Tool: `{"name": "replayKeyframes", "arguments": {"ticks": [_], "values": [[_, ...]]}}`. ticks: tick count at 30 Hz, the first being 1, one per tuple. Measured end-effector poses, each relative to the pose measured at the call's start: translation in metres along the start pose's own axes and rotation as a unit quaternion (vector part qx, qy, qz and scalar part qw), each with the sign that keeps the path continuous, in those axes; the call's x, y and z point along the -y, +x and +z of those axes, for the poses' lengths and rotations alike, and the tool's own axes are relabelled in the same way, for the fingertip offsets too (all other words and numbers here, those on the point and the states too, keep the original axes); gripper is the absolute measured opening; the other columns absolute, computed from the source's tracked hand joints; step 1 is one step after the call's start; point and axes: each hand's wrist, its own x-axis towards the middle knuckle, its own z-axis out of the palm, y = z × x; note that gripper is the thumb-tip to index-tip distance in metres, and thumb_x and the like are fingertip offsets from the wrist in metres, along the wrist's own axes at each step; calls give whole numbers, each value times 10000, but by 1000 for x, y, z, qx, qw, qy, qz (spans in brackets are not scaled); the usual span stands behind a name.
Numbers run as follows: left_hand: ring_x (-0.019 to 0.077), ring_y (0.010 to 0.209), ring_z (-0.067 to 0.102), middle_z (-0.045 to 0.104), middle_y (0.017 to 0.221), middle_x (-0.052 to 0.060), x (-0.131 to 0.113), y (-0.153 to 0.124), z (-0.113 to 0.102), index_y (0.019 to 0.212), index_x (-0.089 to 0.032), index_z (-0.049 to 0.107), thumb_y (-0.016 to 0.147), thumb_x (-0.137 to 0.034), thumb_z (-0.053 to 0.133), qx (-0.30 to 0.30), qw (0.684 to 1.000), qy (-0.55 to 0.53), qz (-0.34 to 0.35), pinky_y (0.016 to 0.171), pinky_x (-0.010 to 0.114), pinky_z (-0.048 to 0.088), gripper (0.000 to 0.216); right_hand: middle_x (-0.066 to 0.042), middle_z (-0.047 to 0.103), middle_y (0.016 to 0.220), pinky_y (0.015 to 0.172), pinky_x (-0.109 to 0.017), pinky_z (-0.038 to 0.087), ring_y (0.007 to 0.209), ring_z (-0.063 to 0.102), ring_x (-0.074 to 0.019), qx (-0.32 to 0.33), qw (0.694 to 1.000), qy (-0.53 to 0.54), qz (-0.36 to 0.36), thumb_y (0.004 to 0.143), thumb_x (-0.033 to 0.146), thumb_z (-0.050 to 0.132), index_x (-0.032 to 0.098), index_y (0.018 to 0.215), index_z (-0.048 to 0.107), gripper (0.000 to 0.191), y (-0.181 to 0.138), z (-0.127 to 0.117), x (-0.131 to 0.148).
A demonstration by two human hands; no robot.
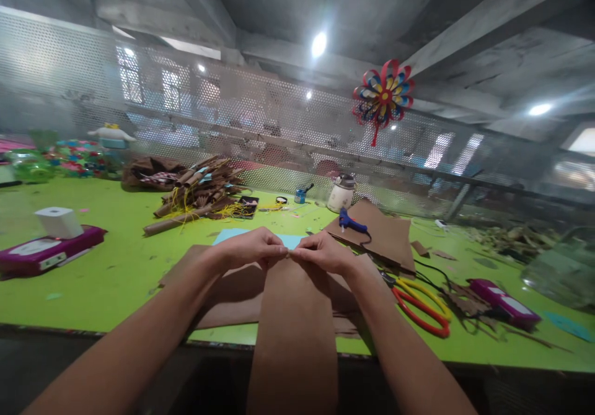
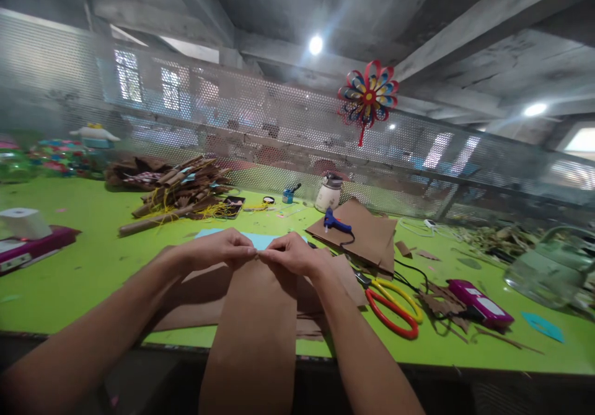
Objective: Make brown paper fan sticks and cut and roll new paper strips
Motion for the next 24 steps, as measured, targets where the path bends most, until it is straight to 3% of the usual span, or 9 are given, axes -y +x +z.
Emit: {"name": "replayKeyframes", "arguments": {"ticks": [13, 19, 24], "values": [[93, 506, 463, 532, 529, -13, 3, 5, 2, 627, -147, 564, 796, -523, 551, -5, 995, 98, 32, 522, 224, 356, 412, 28, 434, 536, 495, -220, 264, 529, 341, -76, 15, 998, -36, 39, 768, 505, 574, 131, 598, 595, 412, 1, 0, -1], [92, 479, 487, 527, 519, -27, 1, 3, 4, 630, -163, 528, 817, -528, 511, 22, 995, 95, 23, 525, 222, 393, 411, 20, 499, 551, 473, -215, 271, 505, 383, -69, 33, 997, 33, 66, 748, 454, 633, 123, 665, 639, 341, -3, -8, -10], [99, 533, 489, 550, 560, -10, -1, 1, 2, 657, -154, 576, 798, -457, 558, 8, 992, 120, 38, 549, 224, 379, 335, 13, 520, 562, 496, -216, 308, 520, 411, -73, 25, 997, 48, 59, 736, 436, 658, 121, 701, 664, 317, -6, -12, -9]]}}
